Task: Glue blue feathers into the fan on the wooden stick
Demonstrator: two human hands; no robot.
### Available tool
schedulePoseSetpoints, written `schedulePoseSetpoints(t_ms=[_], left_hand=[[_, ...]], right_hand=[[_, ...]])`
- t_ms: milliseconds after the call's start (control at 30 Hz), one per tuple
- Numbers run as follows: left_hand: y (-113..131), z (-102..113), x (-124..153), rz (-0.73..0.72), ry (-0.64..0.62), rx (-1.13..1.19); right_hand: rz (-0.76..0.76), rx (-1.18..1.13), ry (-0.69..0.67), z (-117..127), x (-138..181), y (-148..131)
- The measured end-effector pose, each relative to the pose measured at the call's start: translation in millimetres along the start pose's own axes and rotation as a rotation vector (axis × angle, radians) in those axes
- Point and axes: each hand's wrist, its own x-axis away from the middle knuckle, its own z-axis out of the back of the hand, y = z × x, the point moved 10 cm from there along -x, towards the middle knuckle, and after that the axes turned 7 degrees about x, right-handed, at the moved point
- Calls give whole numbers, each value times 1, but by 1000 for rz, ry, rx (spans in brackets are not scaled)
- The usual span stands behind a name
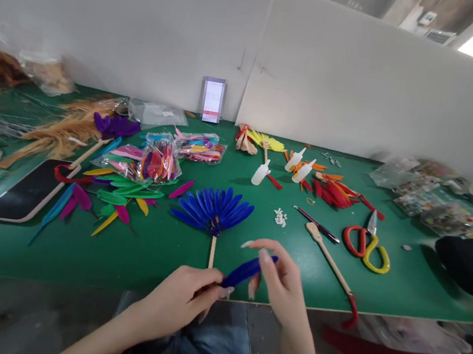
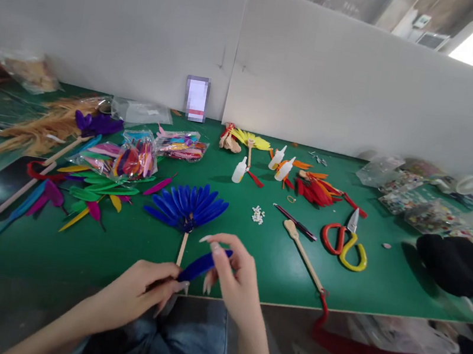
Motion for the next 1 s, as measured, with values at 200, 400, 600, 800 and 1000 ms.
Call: schedulePoseSetpoints(t_ms=[200, 400, 600, 800, 1000], left_hand=[[-26, 28, 7, 91, 170, 222], [-55, 33, 8, 91, 359, 394], [-61, 47, 14, 73, 510, 531], [-62, 56, 18, 82, 553, 559], [-62, 51, 19, 83, 601, 377]], right_hand=[[92, 155, 383, 79, -70, 23], [222, 314, 320, 79, -174, 33], [184, 298, 261, 57, -216, 61], [263, 196, 288, 69, -202, 35], [220, 176, 271, 68, -166, 31]])
